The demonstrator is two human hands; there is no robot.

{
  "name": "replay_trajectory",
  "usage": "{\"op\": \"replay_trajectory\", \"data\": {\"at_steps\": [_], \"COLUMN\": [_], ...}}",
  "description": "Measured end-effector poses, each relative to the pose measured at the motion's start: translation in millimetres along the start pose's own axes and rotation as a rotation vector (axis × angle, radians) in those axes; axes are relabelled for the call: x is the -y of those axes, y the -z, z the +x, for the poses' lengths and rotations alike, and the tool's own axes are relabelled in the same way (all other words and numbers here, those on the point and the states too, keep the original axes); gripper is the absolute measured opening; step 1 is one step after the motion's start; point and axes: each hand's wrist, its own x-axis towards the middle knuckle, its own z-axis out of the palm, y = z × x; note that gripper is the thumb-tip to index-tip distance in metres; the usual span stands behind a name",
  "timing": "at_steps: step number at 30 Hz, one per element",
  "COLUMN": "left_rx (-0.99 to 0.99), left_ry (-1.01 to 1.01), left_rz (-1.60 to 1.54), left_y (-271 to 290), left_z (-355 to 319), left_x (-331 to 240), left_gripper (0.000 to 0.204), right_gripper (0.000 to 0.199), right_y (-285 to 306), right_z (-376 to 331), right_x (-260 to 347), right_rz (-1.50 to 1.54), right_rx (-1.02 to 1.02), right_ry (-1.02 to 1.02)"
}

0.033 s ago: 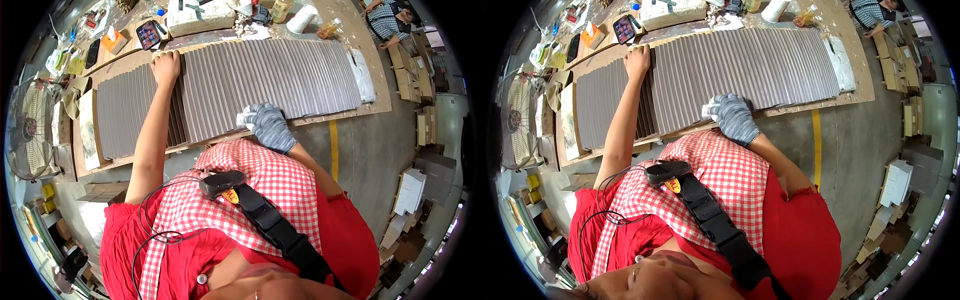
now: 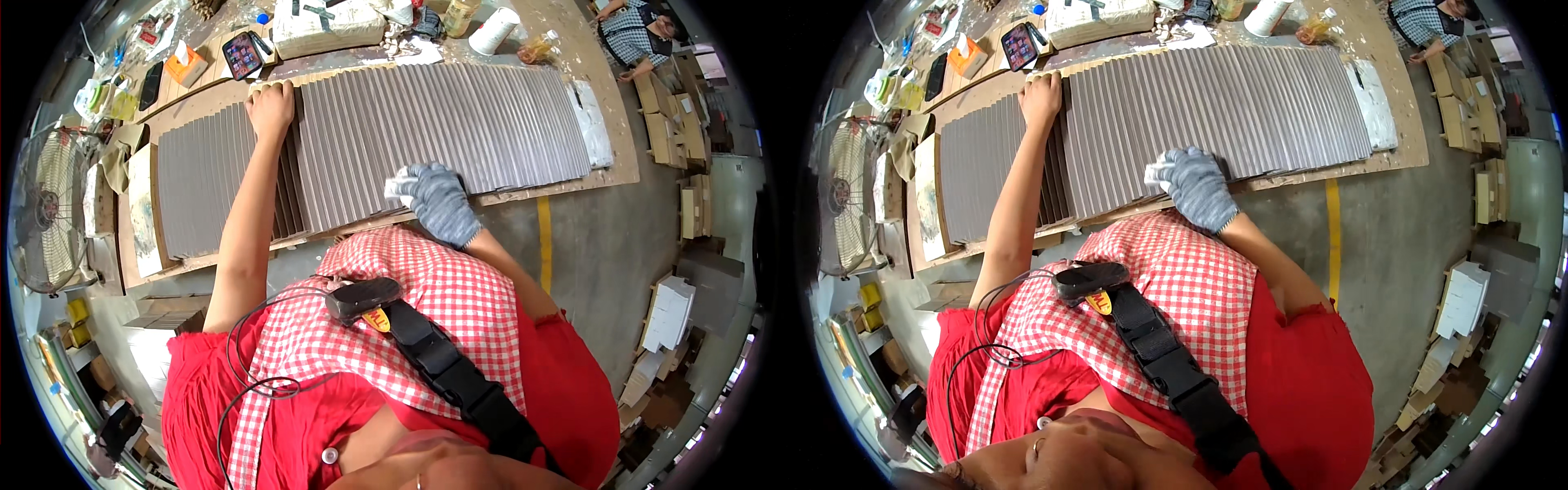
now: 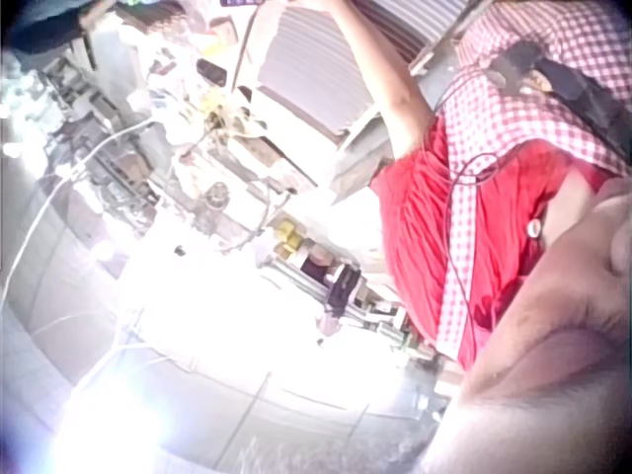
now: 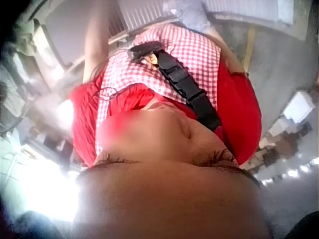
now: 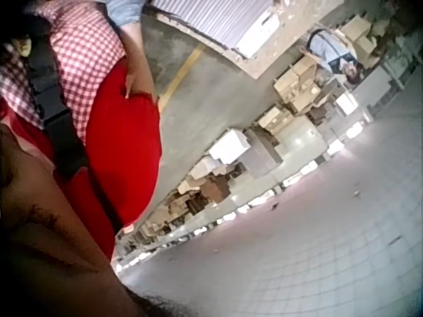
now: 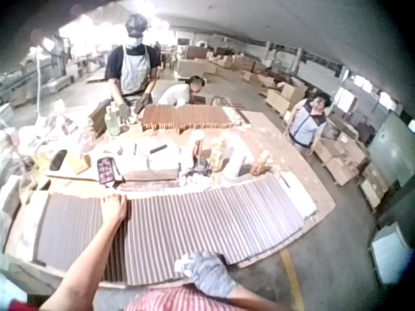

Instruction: The person applies adhesive to textured panels by hand and with a small block, then wipes the surfaces with a cloth.

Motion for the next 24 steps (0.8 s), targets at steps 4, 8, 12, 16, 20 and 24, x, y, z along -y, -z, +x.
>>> {"op": "replay_trajectory", "data": {"at_steps": [4, 8, 12, 16, 20, 24], "left_rx": [0.045, -0.037, -0.061, -0.058, -0.083, -0.094], "left_ry": [-0.013, -0.003, -0.016, -0.019, -0.022, -0.048], "left_rz": [0.044, 0.017, 0.036, 0.055, 0.069, 0.049], "left_y": [1, -1, -3, -5, -4, -1], "left_z": [1, -1, -1, -4, -3, 2], "left_x": [0, 2, 2, 5, 2, -5], "left_gripper": [0.049, 0.052, 0.051, 0.051, 0.05, 0.049], "right_gripper": [0.024, 0.023, 0.023, 0.026, 0.014, 0.017], "right_y": [-17, -5, -12, -12, -23, -26], "right_z": [45, 97, 120, 149, 193, 239], "right_x": [-27, -31, -47, -51, -82, -114], "right_rz": [-0.009, 0.034, -0.018, -0.078, 0.091, -0.089], "right_rx": [-0.005, -0.041, -0.039, -0.099, -0.062, -0.116], "right_ry": [-0.083, -0.074, -0.078, -0.027, -0.042, -0.034]}}
